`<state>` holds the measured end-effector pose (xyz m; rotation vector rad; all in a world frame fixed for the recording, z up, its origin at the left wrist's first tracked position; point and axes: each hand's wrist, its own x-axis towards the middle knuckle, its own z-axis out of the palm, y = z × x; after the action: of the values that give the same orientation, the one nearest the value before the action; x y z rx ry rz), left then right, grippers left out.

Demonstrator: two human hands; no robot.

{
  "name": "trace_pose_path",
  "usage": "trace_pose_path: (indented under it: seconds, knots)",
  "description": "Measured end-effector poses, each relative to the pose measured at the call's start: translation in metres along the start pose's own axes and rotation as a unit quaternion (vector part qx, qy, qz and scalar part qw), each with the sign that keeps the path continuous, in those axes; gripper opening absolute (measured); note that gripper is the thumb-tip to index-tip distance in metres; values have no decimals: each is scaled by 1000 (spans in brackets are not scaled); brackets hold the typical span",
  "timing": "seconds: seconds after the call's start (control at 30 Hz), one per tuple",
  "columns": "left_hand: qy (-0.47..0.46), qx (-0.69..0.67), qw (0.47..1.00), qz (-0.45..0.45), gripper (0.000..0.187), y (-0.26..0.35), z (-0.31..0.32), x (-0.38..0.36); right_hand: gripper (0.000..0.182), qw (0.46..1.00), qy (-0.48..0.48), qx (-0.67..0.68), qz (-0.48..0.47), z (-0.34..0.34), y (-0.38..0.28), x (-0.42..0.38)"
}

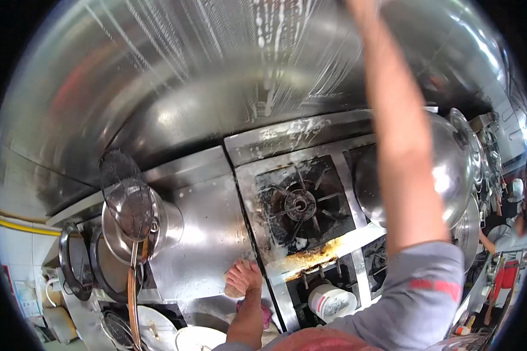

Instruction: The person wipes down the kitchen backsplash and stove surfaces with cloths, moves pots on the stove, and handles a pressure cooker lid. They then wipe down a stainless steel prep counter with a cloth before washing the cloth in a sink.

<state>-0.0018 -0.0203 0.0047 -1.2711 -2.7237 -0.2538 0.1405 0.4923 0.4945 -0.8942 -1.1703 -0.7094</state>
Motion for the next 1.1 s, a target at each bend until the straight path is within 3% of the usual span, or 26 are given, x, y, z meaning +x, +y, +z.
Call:
trace_pose_path:
  seconds: [0.07, 0.1, 0.13, 0.17, 0.2, 0.27, 0.33, 0.37, 0.4, 0.47, 0.5, 0.6, 0.63, 0.7, 0.77, 0.8, 0.83, 0.93, 1.0, 1.03, 1.07, 1.1]
  knots:
    - [-20, -11, 1000, -10, 42, 2, -4, -2, 50, 997, 13, -35, 73, -20, 24, -137]
    - [-34, -23, 999, -10, 41, 1, -3, 1, 60, 986, 27, -13, 164, -15, 46, -215]
    - [-12, 0, 1000, 3, 43, -2, 1, -1, 61, 976, 10, -96, 195, -14, 56, -293]
    - [-20, 11, 1000, -2, 43, -1, -1, -2, 62, 907, 34, -11, 420, -11, 14, -325]
    - [-10, -3, 1000, 3, 43, 2, -2, 3, 62, 904, 31, -15, 426, 9, 14, -405]
    - [2, -15, 1000, 5, 44, -1, -1, 1, 62, 797, 72, 74, 595, -1, -132, -371]
    - [-20, -6, 1000, 7, 44, -6, 10, -2, 59, 668, 34, 166, 725, -18, -238, -333]
    - [-43, 0, 999, 5, 44, -10, 12, -6, 59, 668, 38, 161, 725, -7, -252, -345]
    - [-24, 10, 1000, 5, 44, -8, 13, -5, 46, 636, 18, 87, 766, 7, -252, -357]
    - [-2, -17, 1000, 11, 44, -4, 3, -1, 42, 532, 9, 181, 827, 1, -210, -353]
    - [19, -40, 999, 14, 45, -2, 1, 1, 39, 509, 34, 208, 835, 1, -178, -346]
    - [-12, -27, 1000, -1, 45, -1, -3, 5, 39, 544, 157, 243, 788, -19, -56, -278]
    - [-24, -23, 999, -3, 44, 0, -6, 3, 39, 545, 124, 229, 797, -16, -8, -275]
    - [-27, -29, 999, -11, 45, 2, -8, 4, 39, 598, 161, 283, 732, -42, -18, -226]
    - [-21, -26, 999, -4, 45, 1, -8, 4, 39, 611, 137, 149, 765, -30, 20, -241]
    - [-36, -20, 999, -11, 44, 1, -8, 4, 27, 625, 191, 56, 754, -28, 26, -245]
    - [-37, -16, 999, -10, 44, -1, -7, 3, 27, 623, 191, 53, 756, -33, 30, -250]
    - [-11, -19, 1000, -5, 42, 2, -9, 4, 25, 652, 114, 43, 749, -54, 42, -277]
    - [-9, -19, 1000, -4, 41, 2, -10, 4, 27, 855, -112, 30, 505, -86, 45, -320]
    - [-4, -24, 1000, -6, 40, 2, -8, 5, 32, 922, -147, 40, 355, -104, 24, -340]
    - [-1, -22, 1000, -1, 40, 2, -6, 4, 35, 951, -218, 60, 210, -120, -9, -354]
    - [-6, -17, 1000, 3, 40, 1, -6, 5, 41, 931, -345, 23, 114, -121, -37, -388]
